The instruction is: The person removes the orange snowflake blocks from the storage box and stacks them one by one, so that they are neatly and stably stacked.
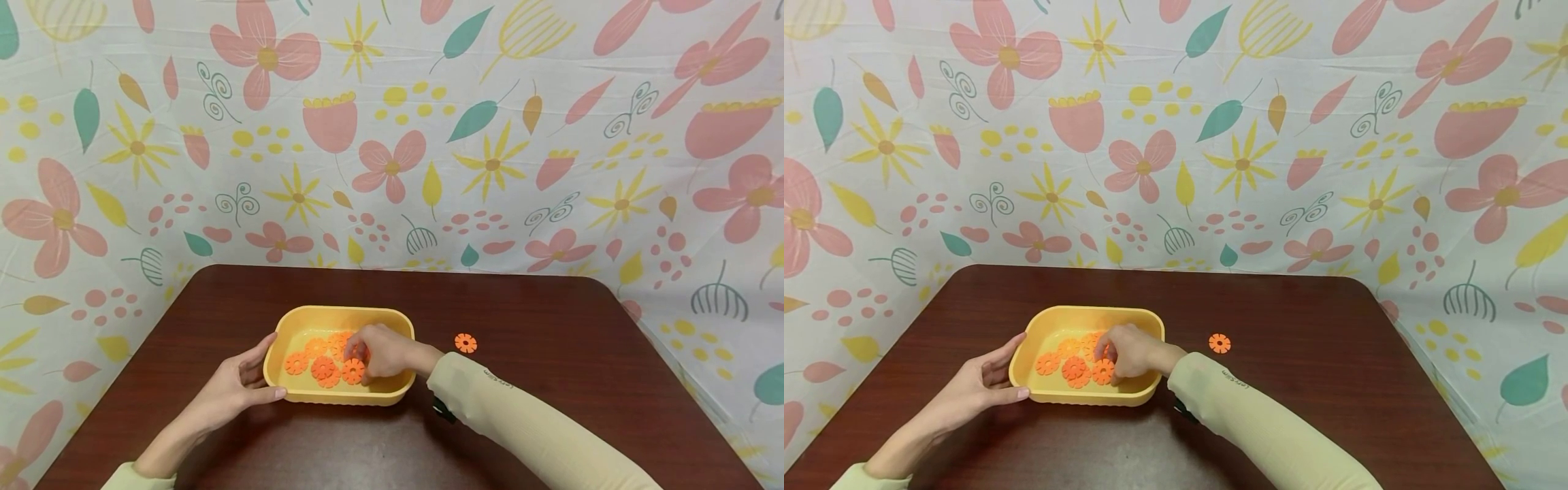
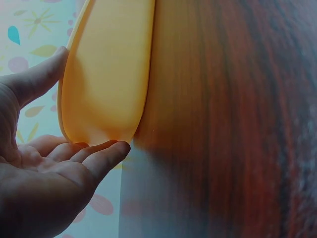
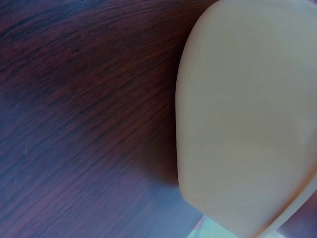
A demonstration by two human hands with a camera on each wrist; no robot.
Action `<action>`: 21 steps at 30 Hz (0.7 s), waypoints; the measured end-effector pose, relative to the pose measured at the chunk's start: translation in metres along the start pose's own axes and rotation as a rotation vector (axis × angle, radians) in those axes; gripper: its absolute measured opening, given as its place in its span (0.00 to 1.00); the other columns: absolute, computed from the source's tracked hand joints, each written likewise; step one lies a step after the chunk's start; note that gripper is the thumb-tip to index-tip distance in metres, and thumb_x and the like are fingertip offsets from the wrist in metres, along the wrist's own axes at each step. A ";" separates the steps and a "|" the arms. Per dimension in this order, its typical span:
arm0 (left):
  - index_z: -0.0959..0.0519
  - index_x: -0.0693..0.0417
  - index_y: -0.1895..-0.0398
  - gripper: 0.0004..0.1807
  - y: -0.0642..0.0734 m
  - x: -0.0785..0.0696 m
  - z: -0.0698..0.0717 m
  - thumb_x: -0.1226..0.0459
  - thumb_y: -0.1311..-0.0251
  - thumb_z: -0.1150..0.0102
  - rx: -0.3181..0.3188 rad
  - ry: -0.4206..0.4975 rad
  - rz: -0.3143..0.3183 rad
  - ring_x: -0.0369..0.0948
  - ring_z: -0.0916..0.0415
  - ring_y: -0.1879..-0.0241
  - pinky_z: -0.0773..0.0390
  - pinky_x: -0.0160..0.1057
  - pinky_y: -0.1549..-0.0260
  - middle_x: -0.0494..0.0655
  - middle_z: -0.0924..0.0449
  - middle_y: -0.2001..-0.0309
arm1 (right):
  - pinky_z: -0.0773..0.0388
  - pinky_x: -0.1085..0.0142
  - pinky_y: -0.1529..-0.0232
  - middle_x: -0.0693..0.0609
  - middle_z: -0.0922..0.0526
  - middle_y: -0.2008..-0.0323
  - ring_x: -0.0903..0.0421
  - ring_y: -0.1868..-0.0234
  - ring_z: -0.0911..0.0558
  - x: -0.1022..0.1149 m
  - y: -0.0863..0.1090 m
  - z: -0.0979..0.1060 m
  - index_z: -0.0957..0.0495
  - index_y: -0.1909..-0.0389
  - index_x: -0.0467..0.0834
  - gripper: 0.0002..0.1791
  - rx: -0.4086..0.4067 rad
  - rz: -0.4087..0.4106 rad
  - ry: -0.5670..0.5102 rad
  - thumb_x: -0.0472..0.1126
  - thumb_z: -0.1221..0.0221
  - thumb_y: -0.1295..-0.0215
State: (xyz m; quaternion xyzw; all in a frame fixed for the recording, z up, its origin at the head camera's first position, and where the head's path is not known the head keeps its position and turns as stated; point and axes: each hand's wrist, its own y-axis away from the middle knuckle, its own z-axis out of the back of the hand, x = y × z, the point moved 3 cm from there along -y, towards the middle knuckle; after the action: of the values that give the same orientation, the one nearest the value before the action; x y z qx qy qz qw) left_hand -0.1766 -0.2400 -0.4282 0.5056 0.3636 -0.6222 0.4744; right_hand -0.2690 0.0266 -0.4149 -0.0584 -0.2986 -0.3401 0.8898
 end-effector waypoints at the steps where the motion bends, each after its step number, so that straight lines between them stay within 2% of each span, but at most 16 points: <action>1: 0.50 0.63 0.15 0.55 0.000 0.000 0.000 0.68 0.39 0.24 0.000 0.001 0.001 0.62 0.42 0.24 0.22 0.43 0.40 0.63 0.53 0.17 | 0.24 0.70 0.61 0.55 0.16 0.68 0.58 0.65 0.21 0.000 0.000 0.000 0.12 0.58 0.44 0.22 -0.002 0.003 0.001 0.27 0.19 0.54; 12: 0.51 0.63 0.15 0.55 0.000 0.001 0.000 0.68 0.39 0.24 0.006 0.002 -0.008 0.62 0.42 0.24 0.22 0.42 0.41 0.64 0.53 0.17 | 0.23 0.70 0.61 0.55 0.14 0.68 0.54 0.64 0.18 0.004 0.004 0.005 0.11 0.58 0.43 0.21 -0.031 0.041 -0.015 0.31 0.17 0.55; 21: 0.51 0.63 0.15 0.55 0.000 0.001 0.000 0.68 0.38 0.25 0.006 0.007 -0.005 0.61 0.42 0.24 0.22 0.42 0.40 0.63 0.53 0.17 | 0.24 0.69 0.63 0.55 0.14 0.67 0.48 0.63 0.18 0.002 0.012 0.016 0.10 0.54 0.40 0.21 -0.064 0.023 -0.061 0.30 0.19 0.52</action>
State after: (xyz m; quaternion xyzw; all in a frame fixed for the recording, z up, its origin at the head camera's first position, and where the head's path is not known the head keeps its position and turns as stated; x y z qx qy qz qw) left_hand -0.1764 -0.2404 -0.4293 0.5085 0.3647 -0.6226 0.4700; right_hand -0.2679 0.0395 -0.3997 -0.1007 -0.3136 -0.3373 0.8819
